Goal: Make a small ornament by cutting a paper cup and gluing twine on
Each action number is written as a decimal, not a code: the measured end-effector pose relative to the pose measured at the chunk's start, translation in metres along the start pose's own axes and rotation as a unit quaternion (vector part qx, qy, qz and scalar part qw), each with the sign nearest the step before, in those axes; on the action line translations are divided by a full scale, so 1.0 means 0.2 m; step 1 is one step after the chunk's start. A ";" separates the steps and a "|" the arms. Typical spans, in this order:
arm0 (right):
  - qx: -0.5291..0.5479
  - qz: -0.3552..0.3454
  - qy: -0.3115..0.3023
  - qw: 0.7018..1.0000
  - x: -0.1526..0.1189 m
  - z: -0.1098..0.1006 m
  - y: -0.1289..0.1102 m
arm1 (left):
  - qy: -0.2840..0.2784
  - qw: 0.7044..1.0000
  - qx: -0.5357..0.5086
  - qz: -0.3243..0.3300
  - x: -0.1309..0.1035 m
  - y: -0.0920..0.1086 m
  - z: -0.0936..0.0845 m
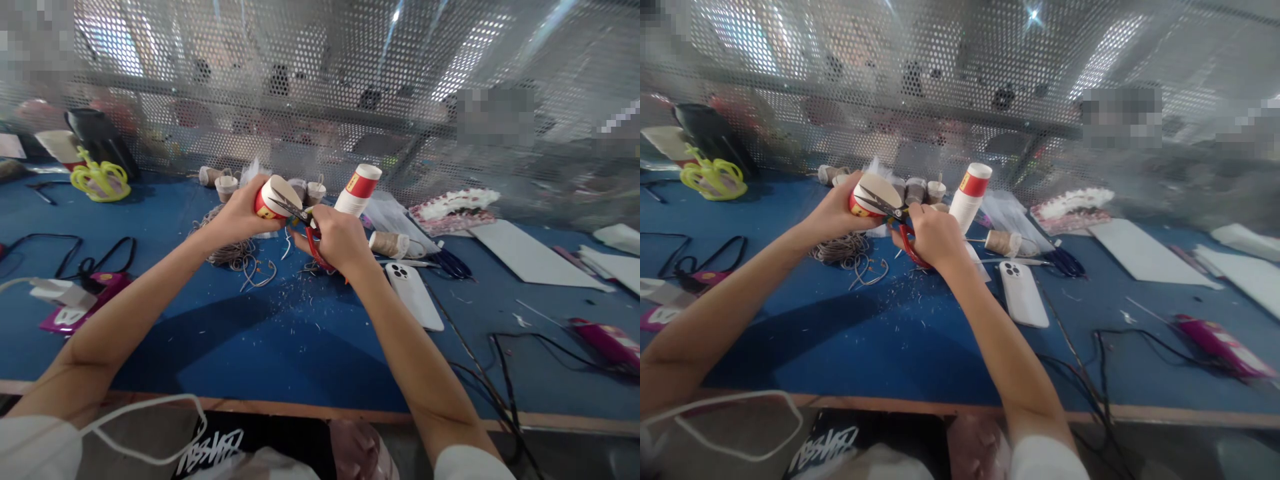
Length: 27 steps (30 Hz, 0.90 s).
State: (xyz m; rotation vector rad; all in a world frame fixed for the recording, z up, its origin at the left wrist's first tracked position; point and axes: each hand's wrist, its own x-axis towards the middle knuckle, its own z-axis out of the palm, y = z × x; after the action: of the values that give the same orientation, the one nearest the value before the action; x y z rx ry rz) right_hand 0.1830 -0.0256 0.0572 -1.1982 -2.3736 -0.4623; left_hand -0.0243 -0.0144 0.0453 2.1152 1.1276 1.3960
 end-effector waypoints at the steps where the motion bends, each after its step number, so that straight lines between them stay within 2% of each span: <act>1: 0.001 -0.001 -0.002 1.000 0.00 0.00 -0.01 | 0.000 1.000 0.001 0.004 0.00 0.00 0.00; 7: -0.006 -0.005 -0.007 1.000 0.00 -0.02 -0.01 | -0.005 1.000 -0.004 0.005 0.00 -0.01 0.00; 14: -0.033 0.014 -0.004 0.999 0.01 -0.05 0.02 | -0.055 0.996 -0.065 -0.041 0.02 -0.02 -0.03; 27: -0.073 0.011 -0.003 0.997 0.00 -0.03 -0.03 | -0.005 1.000 -0.012 -0.021 -0.01 0.02 -0.01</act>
State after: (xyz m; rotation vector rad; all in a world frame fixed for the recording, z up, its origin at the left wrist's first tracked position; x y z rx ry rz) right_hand 0.1793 -0.0333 0.0619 -1.2902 -2.3633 -0.6334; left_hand -0.0254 -0.0174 0.0478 2.0674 1.1392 1.3732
